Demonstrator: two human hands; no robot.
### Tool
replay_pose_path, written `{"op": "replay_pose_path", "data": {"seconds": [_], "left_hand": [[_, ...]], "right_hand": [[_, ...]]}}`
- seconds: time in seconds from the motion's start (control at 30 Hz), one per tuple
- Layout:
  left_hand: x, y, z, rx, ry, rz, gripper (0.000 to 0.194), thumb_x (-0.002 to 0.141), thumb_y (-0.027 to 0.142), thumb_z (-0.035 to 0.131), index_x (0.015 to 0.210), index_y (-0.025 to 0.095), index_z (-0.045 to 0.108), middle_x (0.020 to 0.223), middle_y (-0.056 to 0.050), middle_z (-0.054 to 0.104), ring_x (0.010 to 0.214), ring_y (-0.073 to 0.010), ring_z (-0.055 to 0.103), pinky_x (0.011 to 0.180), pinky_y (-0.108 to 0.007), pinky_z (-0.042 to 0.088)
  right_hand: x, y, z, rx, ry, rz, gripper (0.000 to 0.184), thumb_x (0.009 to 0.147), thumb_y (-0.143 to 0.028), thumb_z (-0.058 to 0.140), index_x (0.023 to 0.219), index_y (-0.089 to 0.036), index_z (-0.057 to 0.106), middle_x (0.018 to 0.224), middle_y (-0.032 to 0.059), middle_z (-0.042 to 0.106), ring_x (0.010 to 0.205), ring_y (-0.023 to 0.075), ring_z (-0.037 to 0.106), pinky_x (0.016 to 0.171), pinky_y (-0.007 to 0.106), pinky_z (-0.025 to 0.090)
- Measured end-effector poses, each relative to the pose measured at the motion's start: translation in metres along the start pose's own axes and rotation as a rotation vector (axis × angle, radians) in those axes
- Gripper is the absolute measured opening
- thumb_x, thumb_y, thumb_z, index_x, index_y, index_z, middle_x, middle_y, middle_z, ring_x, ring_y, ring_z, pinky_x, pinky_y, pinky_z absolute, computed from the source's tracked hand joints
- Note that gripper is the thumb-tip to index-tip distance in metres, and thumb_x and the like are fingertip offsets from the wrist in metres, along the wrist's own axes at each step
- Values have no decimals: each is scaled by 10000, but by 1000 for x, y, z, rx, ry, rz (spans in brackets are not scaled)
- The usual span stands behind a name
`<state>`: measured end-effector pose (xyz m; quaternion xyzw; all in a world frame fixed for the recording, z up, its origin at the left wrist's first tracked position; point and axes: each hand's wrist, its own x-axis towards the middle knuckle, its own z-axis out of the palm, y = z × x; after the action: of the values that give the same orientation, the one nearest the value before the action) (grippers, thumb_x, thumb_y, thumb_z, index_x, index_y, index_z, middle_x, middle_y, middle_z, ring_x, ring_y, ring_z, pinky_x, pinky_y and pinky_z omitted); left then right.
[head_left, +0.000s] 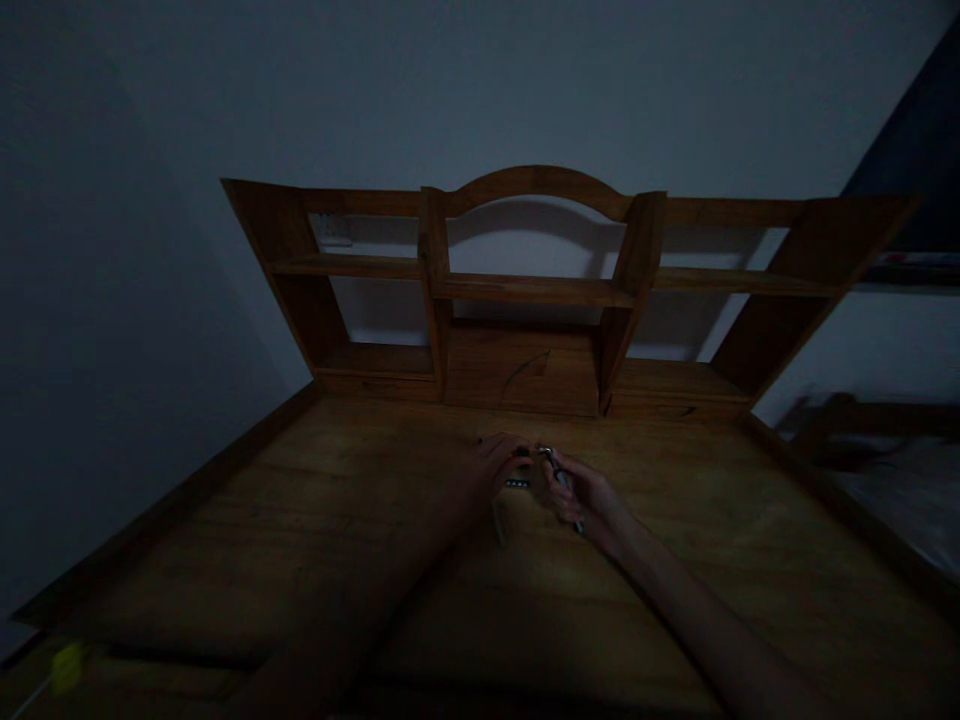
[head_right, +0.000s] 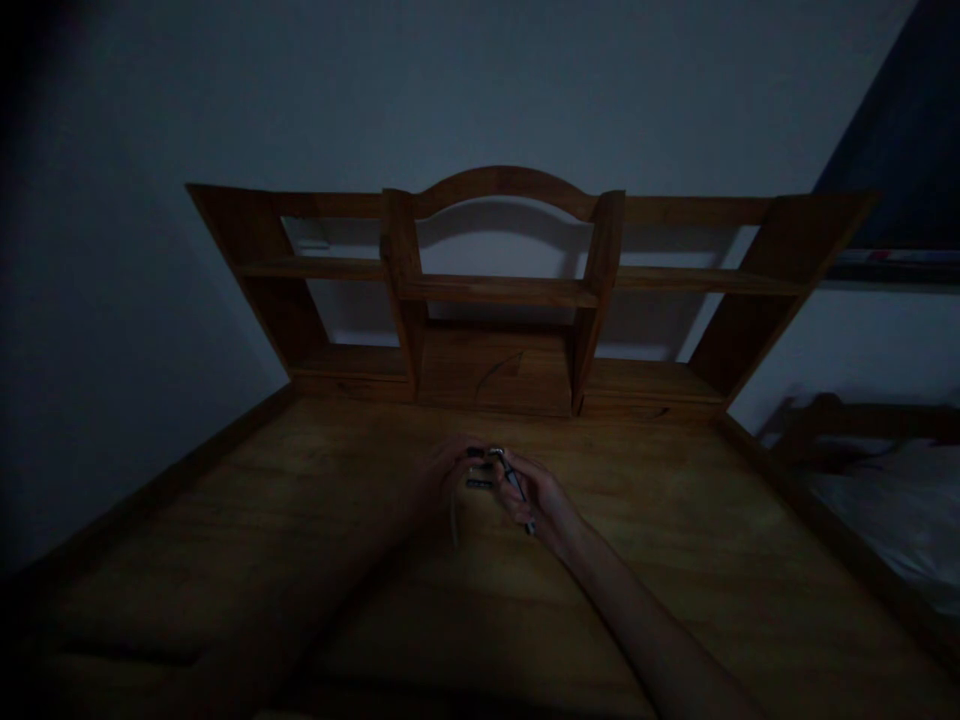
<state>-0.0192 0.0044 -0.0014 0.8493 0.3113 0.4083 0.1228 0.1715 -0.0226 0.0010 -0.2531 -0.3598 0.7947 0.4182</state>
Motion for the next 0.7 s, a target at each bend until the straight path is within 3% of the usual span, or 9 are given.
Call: {"op": "replay_pose_path", "data": {"seconds": [0.2, 0.47, 0.7], "left_hand": [[-2, -3, 3, -27, 5, -94, 247, 935, 319, 416, 1115, 212, 547, 1098, -61, 622, 1036, -192, 579, 918, -352, 477], [0, -10, 7, 89, 11, -99, 266, 937, 316, 411, 1129, 203, 557, 1086, -48, 622, 1001, -178, 586, 877, -318, 488], [-2, -27, 13, 106, 93, -263, 277, 925, 325, 435, 1126, 208, 586, 1056, -41, 656, 930, -176, 622, 816, -322, 505]], "right_hand": [[-2, 1, -2, 1, -46, 17, 252, 866, -405, 523, 811, -162, 559, 501, -71, 356, 369, 48, 199, 325, 159, 159], [-2, 2, -2, 53, -71, 25, 313, 890, -441, 469, 859, -151, 582, 520, -64, 346, 385, 49, 212, 344, 165, 168], [4, 0, -21, 156, 25, -71, 221, 842, -374, 542, 798, -160, 577, 469, -76, 310, 377, 59, 205, 332, 175, 167]]}}
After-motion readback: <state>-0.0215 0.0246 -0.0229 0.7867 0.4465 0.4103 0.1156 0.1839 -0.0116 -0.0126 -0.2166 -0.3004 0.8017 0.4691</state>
